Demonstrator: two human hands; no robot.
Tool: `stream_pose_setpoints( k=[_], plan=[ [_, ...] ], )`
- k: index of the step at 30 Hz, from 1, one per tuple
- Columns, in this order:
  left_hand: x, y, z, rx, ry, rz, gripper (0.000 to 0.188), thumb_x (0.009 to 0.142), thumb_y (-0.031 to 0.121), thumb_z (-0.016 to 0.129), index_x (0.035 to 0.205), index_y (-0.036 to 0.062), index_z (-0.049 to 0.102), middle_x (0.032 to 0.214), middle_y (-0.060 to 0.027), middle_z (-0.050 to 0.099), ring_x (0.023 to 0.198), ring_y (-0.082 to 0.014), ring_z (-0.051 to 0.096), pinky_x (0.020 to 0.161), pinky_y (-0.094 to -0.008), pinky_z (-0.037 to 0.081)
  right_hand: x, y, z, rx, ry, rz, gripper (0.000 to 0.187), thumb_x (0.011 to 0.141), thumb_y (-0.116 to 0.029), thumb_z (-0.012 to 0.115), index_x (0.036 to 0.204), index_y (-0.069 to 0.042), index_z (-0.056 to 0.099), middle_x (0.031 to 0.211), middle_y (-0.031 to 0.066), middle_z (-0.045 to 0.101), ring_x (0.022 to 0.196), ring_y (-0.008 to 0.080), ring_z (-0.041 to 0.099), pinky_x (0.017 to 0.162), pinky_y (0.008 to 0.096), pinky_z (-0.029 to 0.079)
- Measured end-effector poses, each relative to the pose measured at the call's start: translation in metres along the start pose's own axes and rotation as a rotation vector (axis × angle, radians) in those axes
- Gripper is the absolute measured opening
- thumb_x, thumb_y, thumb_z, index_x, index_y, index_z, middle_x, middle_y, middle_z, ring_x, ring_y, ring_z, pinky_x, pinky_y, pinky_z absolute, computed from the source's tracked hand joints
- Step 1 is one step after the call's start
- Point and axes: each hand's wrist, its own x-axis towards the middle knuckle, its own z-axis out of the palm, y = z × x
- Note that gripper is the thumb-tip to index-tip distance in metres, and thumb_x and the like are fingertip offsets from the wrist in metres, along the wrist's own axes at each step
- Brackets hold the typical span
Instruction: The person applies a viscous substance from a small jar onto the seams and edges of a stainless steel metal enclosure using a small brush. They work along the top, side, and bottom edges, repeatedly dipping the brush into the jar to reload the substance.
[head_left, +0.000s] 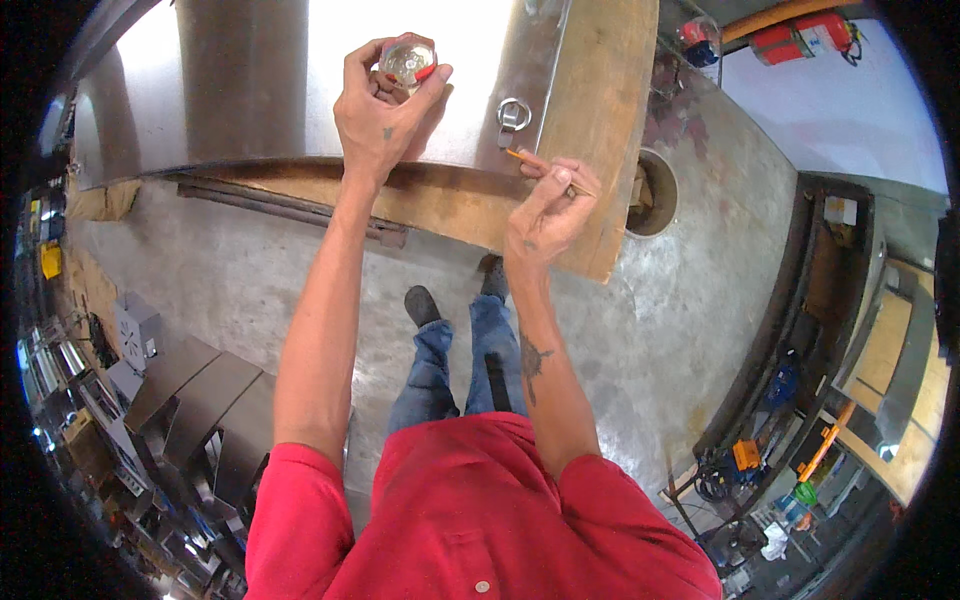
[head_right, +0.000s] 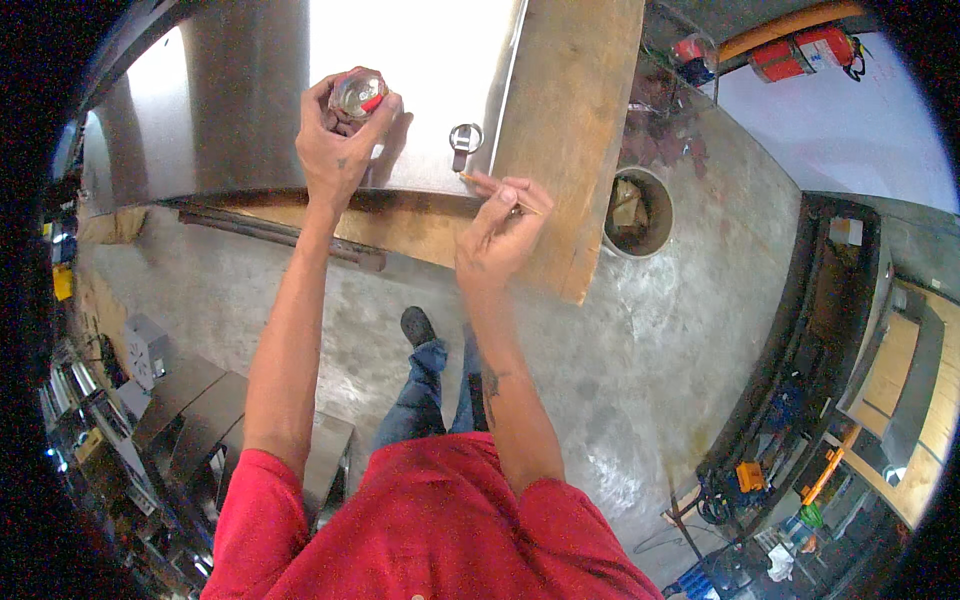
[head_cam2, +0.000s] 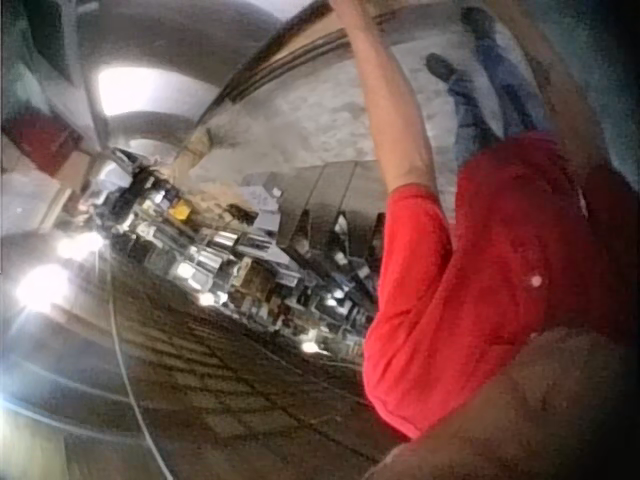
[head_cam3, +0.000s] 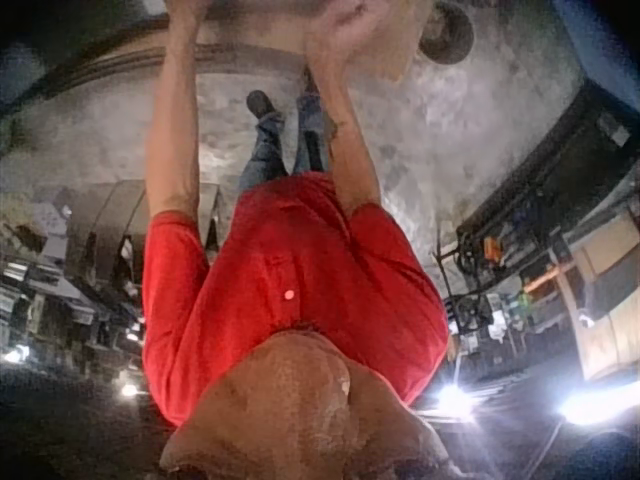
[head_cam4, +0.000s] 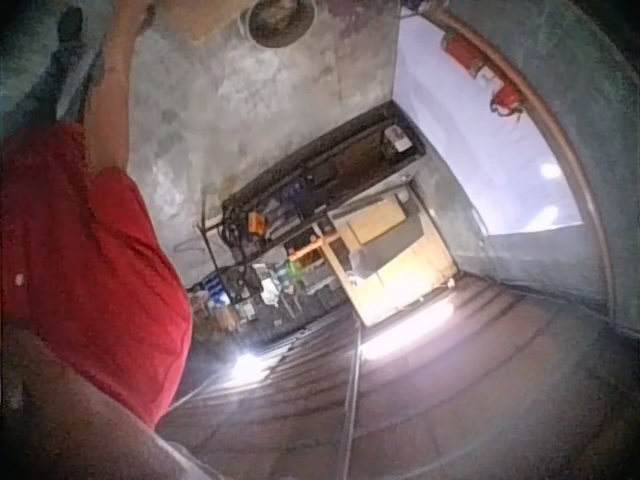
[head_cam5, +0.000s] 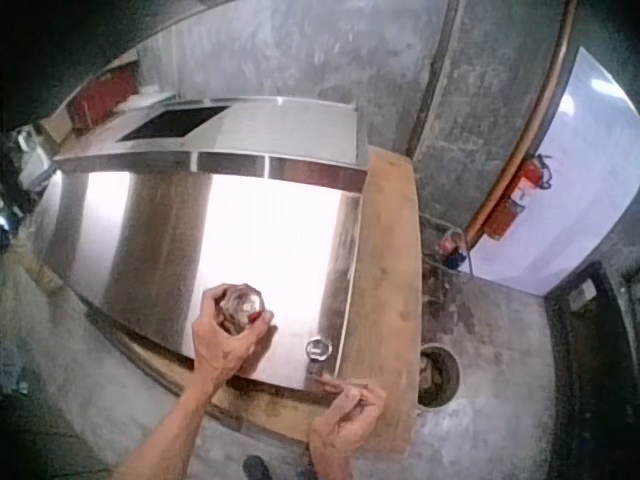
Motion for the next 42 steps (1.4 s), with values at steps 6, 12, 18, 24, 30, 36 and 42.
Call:
stream_pose_setpoints(
  k=[6, 12, 18, 24, 30, 36, 42],
  plan=[
    [-0.002, 0.009, -0.002, 0.02, 0.015, -0.046, 0.069, 0.083, 0.036, 0.094, 0.131, 0.0001, 0.061, 0.108, -0.0117, 0.076, 0.089, -0.0147, 0.073, 0.08, -0.0287, 0.061, 0.024, -0.018, 0.004, 0.055, 0.011, -0.006, 0.021, 0.116, -0.016, 0.043, 0.123, 0.004, 0.041, 0.124, 0.0186, 0.05, 0.102, 0.0311, 0.074, 0.088, 0.0409, 0.063],
    [-0.001, 0.006, 0.001, 0.023, 0.043, -0.025, 0.067, 0.082, 0.034, 0.096, 0.129, 0.0002, 0.061, 0.104, -0.0102, 0.076, 0.084, -0.0121, 0.072, 0.074, -0.0268, 0.061, 0.061, -0.011, 0.02, -0.073, -0.077, -0.165, 0.021, 0.117, -0.017, 0.042, 0.122, 0.003, 0.04, 0.128, 0.0212, 0.048, 0.099, 0.0304, 0.074, 0.087, 0.0399, 0.062],
    [-0.001, 0.007, 0.002, 0.027, 0.059, 0.003, 0.065, 0.083, 0.033, 0.095, 0.129, 0.0007, 0.062, 0.102, -0.0092, 0.076, 0.083, -0.0119, 0.072, 0.073, -0.0269, 0.061, 0.064, -0.005, 0.024, -0.098, -0.173, -0.18, 0.022, 0.117, -0.018, 0.041, 0.124, 0.003, 0.038, 0.13, 0.0207, 0.047, 0.091, 0.0242, 0.073, 0.078, 0.0344, 0.058],
    [0.0, 0.011, 0.001, 0.014, 0.036, -0.013, 0.068, 0.083, 0.035, 0.095, 0.13, 0.0009, 0.061, 0.103, -0.0099, 0.077, 0.085, -0.0126, 0.073, 0.073, -0.0271, 0.061, 0.06, -0.034, 0.023, 0.089, -0.145, -0.038, 0.024, 0.117, -0.022, 0.042, 0.121, 0.002, 0.04, 0.128, 0.0187, 0.048, 0.078, 0.0177, 0.068, 0.074, 0.0334, 0.057],
    [0.0, -0.003, 0.0, 0.029, 0.061, 0.02, 0.069, 0.081, 0.037, 0.096, 0.129, 0.0019, 0.062, 0.091, -0.0052, 0.074, 0.074, -0.0093, 0.069, 0.067, -0.025, 0.058, 0.051, -0.045, 0.0, 0.068, 0.048, 0.033, 0.028, 0.118, -0.026, 0.042, 0.122, 0.001, 0.042, 0.124, 0.0171, 0.055, 0.079, 0.0148, 0.066, 0.07, 0.0292, 0.053],
    [0.0, 0.003, -0.001, 0.054, 0.06, 0.006, 0.068, 0.079, 0.037, 0.097, 0.127, 0.002, 0.063, 0.077, -0.0005, 0.067, 0.065, -0.006, 0.062, 0.06, -0.0235, 0.054, 0.066, -0.062, 0.024, 0.065, -0.007, -0.015, 0.024, 0.115, -0.023, 0.053, 0.116, 0.0, 0.051, 0.117, 0.0131, 0.06, 0.081, 0.015, 0.066, 0.07, 0.029, 0.053],
    [-0.001, 0.016, -0.001, -0.003, 0.039, 0.103, 0.059, 0.085, 0.023, 0.094, 0.129, 0.0037, 0.058, 0.098, -0.0072, 0.079, 0.07, -0.0077, 0.068, 0.061, -0.0253, 0.057, 0.074, -0.068, 0.055, -0.087, -0.166, -0.252, 0.018, 0.108, -0.017, 0.066, 0.11, 0.001, 0.064, 0.117, 0.0133, 0.059, 0.087, 0.0179, 0.063, 0.074, 0.033, 0.054]
  ],
)
